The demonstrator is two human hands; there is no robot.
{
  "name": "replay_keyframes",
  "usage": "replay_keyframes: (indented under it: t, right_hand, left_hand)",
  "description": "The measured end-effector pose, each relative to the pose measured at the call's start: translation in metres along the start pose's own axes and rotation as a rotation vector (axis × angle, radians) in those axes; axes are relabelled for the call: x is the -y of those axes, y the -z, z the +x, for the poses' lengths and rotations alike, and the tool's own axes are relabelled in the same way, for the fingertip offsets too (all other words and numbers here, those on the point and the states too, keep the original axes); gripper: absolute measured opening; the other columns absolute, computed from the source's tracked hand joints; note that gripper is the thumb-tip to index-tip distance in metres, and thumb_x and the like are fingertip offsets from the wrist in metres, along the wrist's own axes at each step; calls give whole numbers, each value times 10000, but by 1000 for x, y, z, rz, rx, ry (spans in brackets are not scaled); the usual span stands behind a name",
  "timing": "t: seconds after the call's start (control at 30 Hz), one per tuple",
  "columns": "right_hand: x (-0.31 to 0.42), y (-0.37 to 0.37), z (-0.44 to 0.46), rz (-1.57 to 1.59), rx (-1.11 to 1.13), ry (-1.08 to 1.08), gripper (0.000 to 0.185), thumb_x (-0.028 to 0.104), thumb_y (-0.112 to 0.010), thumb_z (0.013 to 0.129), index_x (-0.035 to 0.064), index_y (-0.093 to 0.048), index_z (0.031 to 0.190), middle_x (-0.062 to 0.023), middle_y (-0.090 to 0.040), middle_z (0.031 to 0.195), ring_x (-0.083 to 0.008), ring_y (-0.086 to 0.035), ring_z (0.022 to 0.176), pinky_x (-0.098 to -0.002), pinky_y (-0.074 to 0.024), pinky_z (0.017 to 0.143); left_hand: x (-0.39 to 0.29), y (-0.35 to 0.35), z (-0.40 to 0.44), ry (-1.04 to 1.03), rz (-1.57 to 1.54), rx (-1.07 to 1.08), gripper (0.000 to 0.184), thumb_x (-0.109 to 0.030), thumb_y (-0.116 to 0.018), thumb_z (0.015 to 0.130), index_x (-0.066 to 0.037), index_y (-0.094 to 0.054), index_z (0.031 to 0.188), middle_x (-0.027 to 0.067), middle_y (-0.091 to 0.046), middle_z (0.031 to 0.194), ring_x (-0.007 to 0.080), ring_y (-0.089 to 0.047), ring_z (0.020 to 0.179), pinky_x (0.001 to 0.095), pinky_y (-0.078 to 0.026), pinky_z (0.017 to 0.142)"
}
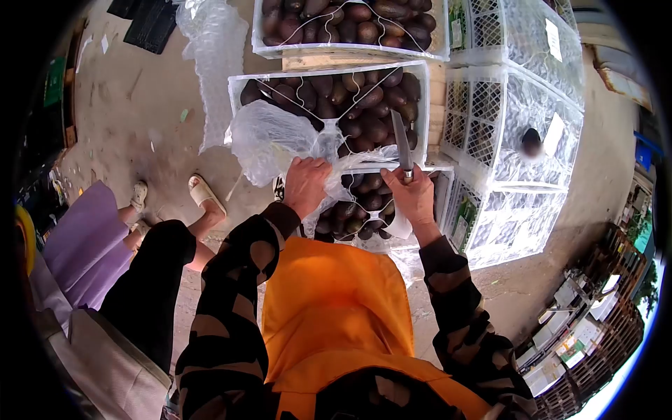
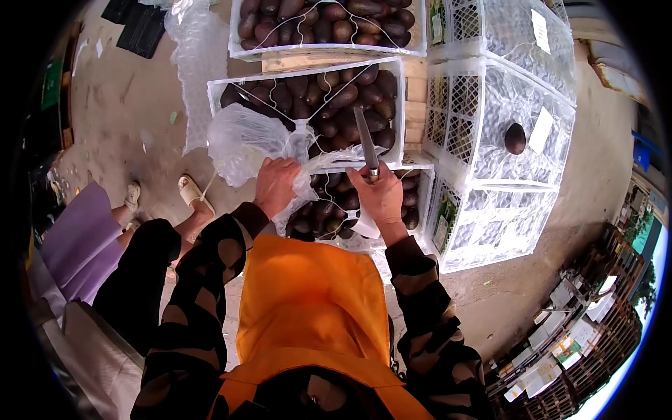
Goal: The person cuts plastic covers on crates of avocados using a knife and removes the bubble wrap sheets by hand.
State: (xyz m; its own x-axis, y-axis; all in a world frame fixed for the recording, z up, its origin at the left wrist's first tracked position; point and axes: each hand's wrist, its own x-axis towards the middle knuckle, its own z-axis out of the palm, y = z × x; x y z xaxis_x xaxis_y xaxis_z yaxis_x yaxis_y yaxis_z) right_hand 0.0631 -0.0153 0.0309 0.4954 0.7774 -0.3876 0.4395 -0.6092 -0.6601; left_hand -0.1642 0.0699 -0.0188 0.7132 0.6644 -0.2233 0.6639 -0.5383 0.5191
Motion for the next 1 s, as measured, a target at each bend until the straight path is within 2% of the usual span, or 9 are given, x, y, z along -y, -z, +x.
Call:
replay_keyframes:
  t: [0.07,0.27,0.4,0.43,0.53,0.63,0.7,0.8,1.0]
  right_hand:
    - [7,-14,17,-194,80,61,361,418,-702,807,73,-600,847,-139,-646,649,-349,-652,643,-432,-501,584]
    - [13,-65,93,-316,217,193,369,416,-737,721,75,-644,826,-158,-684,795,-360,-666,784,-457,-526,690]
    - [-3,-75,101,-439,264,243,418,413,-733,698,59,-627,892,-144,-698,832,-348,-677,787,-435,-536,704]
    - [-8,-78,101,-455,234,282,428,408,-732,692,53,-611,899,-150,-698,837,-348,-678,789,-438,-537,707]
    - [9,-86,92,-481,276,214,450,376,-713,692,44,-556,954,-210,-682,834,-376,-676,815,-458,-541,730]
    - [-1,-89,86,-335,250,121,488,438,-719,717,35,-559,938,-194,-683,816,-369,-676,809,-438,-534,738]
    - [-9,-62,84,-139,137,-10,568,537,-701,750,14,-557,916,-196,-677,813,-383,-666,810,-446,-516,731]
    - [-45,-48,53,-185,1,96,400,373,-576,914,-15,-487,959,-248,-634,737,-420,-645,774,-521,-487,686]
    - [-38,-58,-49,-177,152,443,233,221,-535,949,6,-446,946,-210,-604,649,-398,-601,568,-492,-467,515]
  left_hand:
    - [-24,-12,-3,176,-62,-117,300,-27,-700,604,-91,-595,878,50,-565,872,252,-556,866,367,-358,746]
    - [-42,-7,9,125,153,-272,157,-52,-610,704,-105,-594,851,46,-585,961,214,-564,962,364,-359,914]
    - [-10,-11,17,-168,88,-112,229,-10,-630,652,-81,-568,860,63,-604,874,219,-585,963,365,-347,1028]
    - [8,-9,14,-215,91,156,240,-19,-642,645,-74,-561,864,67,-594,773,223,-604,922,359,-373,1013]
    - [34,-1,-2,-277,106,167,309,-15,-673,621,-74,-558,901,85,-580,732,253,-600,807,358,-403,976]
    - [34,-3,-10,-218,40,46,388,-21,-656,668,-77,-561,1040,80,-606,712,249,-613,771,366,-406,910]
    - [19,8,-4,-81,9,157,471,-11,-649,676,-69,-543,1131,80,-610,722,255,-615,779,369,-404,890]
    - [25,-6,0,-53,15,133,463,2,-656,666,-53,-604,1123,78,-610,754,251,-610,814,365,-367,920]
    - [16,-2,-10,-144,-52,199,350,31,-649,625,-45,-654,967,53,-591,882,219,-548,1013,405,-248,1040]
